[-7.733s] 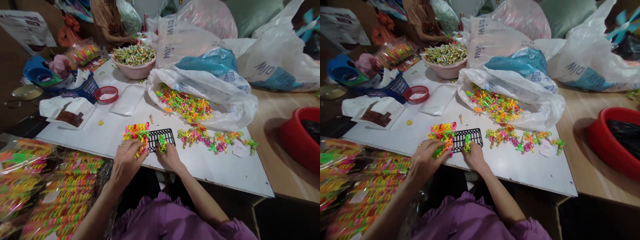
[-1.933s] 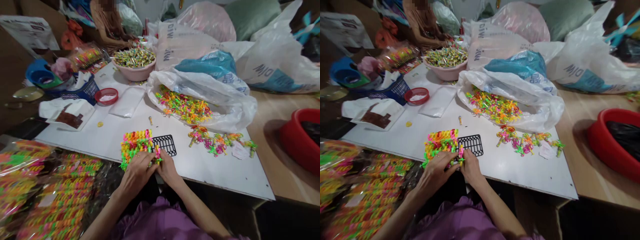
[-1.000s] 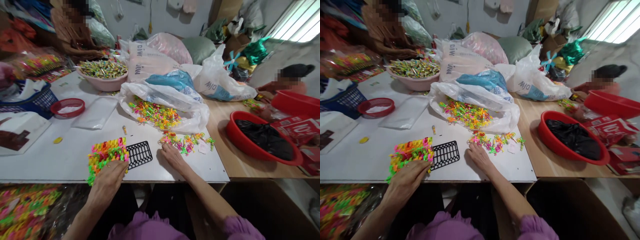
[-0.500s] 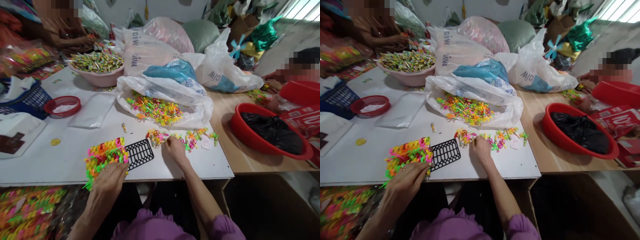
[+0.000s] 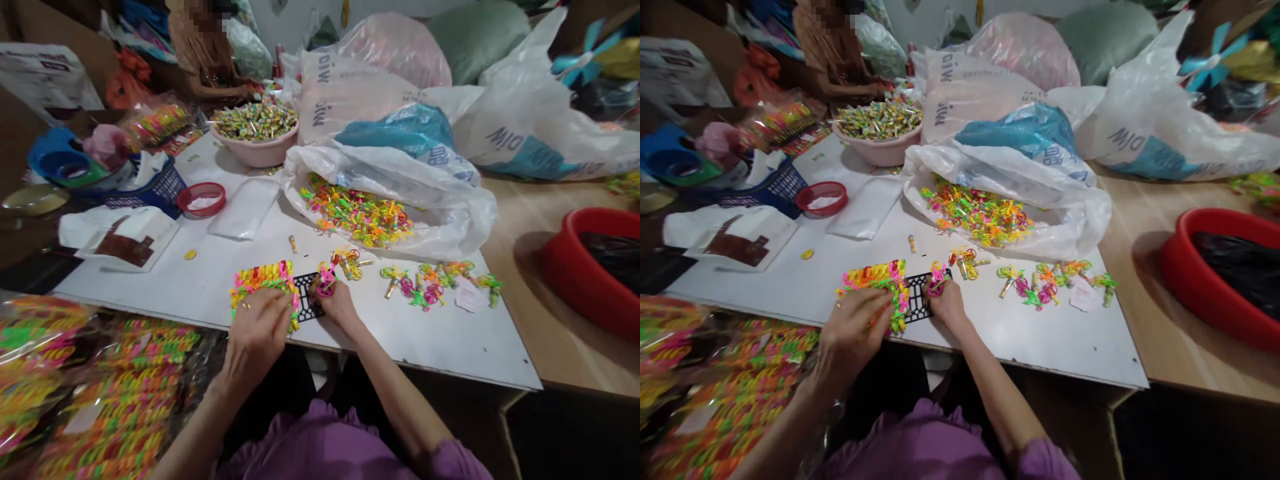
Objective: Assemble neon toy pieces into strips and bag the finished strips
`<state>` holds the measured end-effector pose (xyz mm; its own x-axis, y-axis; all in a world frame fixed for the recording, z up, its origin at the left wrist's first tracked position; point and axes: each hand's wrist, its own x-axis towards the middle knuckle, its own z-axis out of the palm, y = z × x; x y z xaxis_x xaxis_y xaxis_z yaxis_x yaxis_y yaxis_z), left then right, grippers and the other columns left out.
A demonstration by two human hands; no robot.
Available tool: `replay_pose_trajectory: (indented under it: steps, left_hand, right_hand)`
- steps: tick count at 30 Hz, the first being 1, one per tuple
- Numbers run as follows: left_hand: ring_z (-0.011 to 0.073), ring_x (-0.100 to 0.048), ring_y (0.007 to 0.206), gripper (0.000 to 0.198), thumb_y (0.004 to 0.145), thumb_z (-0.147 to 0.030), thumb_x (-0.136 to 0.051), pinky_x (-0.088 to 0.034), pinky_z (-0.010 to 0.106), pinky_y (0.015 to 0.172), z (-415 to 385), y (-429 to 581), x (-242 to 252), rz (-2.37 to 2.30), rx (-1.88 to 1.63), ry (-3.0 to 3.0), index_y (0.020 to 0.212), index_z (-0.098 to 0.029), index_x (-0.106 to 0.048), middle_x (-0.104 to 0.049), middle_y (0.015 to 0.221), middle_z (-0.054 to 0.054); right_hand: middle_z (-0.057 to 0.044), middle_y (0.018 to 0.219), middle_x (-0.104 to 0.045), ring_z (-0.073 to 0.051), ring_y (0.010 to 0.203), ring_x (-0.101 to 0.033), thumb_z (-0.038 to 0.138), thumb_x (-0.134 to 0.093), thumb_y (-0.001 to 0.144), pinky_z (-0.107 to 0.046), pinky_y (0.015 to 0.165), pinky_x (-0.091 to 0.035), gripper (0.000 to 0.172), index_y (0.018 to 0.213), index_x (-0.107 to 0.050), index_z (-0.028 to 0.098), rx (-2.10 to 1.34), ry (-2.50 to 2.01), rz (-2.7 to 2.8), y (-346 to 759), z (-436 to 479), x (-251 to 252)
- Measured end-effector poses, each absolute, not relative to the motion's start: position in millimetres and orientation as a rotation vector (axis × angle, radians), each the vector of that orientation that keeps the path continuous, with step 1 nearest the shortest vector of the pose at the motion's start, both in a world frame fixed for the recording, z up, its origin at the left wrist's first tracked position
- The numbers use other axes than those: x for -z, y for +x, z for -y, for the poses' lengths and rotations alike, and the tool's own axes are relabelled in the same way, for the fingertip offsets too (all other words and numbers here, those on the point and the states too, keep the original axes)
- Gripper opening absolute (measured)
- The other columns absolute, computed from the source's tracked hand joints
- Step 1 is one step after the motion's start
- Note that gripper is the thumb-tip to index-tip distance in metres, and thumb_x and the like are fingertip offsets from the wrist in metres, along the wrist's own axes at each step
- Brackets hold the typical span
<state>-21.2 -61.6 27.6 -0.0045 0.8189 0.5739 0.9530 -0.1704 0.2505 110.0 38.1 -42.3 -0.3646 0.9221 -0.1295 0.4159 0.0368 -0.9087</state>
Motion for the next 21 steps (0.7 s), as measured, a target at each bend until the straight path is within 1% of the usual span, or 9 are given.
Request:
replay_pose_trajectory:
  steps: [2,4,7,10,13,16,19,21]
  left_hand:
    - [0.0189,-0.057,0.095,0.02,0.085,-0.02,-0.05,-0.044,0.035,0.087,41,-30,-37,1.953,0.968,-2.02,0.1,-0.018,-0.062,-0.064,0.097,0.007]
    - [0.0184,-0.058,0.09,0.02,0.085,-0.021,-0.047,-0.045,0.034,0.084,20,-37,-40,2.049,0.893,-2.136,0.098,-0.017,-0.062,-0.064,0.094,0.006]
    - [0.0183,-0.059,0.086,0.02,0.083,-0.018,-0.046,-0.046,0.032,0.079,0,-38,-31,2.12,0.731,-2.339,0.093,-0.016,-0.063,-0.066,0.088,0.005]
    - [0.0193,-0.06,0.088,0.018,0.083,-0.02,-0.05,-0.046,0.033,0.08,-1,-35,-23,2.145,0.733,-2.333,0.096,-0.017,-0.063,-0.066,0.091,0.006]
    - [0.0196,-0.06,0.09,0.022,0.081,-0.026,-0.057,-0.046,0.033,0.081,4,-33,-23,2.146,0.774,-2.366,0.101,-0.017,-0.062,-0.067,0.093,0.006]
    - [0.0193,-0.061,0.085,0.023,0.079,-0.03,-0.061,-0.047,0.032,0.078,4,-32,-25,2.136,0.785,-2.356,0.099,-0.018,-0.063,-0.067,0.09,0.005]
    - [0.018,-0.061,0.081,0.022,0.08,-0.033,-0.06,-0.046,0.031,0.075,1,-30,-24,2.103,0.813,-2.331,0.097,-0.018,-0.064,-0.068,0.086,0.004]
    - [0.0174,-0.06,0.078,0.019,0.084,-0.033,-0.056,-0.045,0.03,0.073,1,-28,-21,2.057,0.785,-2.352,0.095,-0.019,-0.064,-0.067,0.083,0.003]
  right_hand:
    - [-0.001,0.07,-0.063,-0.014,0.065,-0.057,0.022,-0.051,0.076,-0.021,0.058,-0.04,0.013,0.079,-0.063,0.018,-1.277,-1.258,1.867,104,-47,43]
    - [-0.001,0.075,-0.064,-0.014,0.069,-0.058,0.022,-0.05,0.077,-0.022,0.061,-0.041,0.014,0.082,-0.062,0.018,-1.197,-1.169,1.984,99,-55,43]
    - [-0.005,0.082,-0.063,-0.016,0.073,-0.057,0.015,-0.048,0.076,-0.023,0.066,-0.041,0.015,0.086,-0.059,0.016,-0.987,-1.158,2.215,90,-60,48]
    - [-0.007,0.09,-0.059,-0.017,0.078,-0.055,0.01,-0.044,0.075,-0.025,0.069,-0.042,0.021,0.092,-0.056,0.016,-0.785,-1.138,2.409,88,-58,54]
    - [-0.007,0.093,-0.056,-0.017,0.08,-0.055,0.012,-0.043,0.077,-0.025,0.071,-0.042,0.024,0.099,-0.054,0.016,-0.726,-1.109,2.531,92,-56,51]
    - [-0.007,0.095,-0.056,-0.017,0.08,-0.055,0.013,-0.042,0.08,-0.026,0.07,-0.043,0.025,0.103,-0.052,0.015,-0.706,-1.111,2.61,95,-55,43]
    - [-0.008,0.097,-0.055,-0.017,0.078,-0.055,0.013,-0.041,0.08,-0.026,0.069,-0.043,0.027,0.106,-0.051,0.015,-0.703,-1.13,2.65,94,-53,39]
    - [-0.007,0.096,-0.055,-0.016,0.076,-0.056,0.013,-0.04,0.081,-0.026,0.067,-0.043,0.025,0.104,-0.051,0.016,-0.691,-1.165,2.649,94,-51,39]
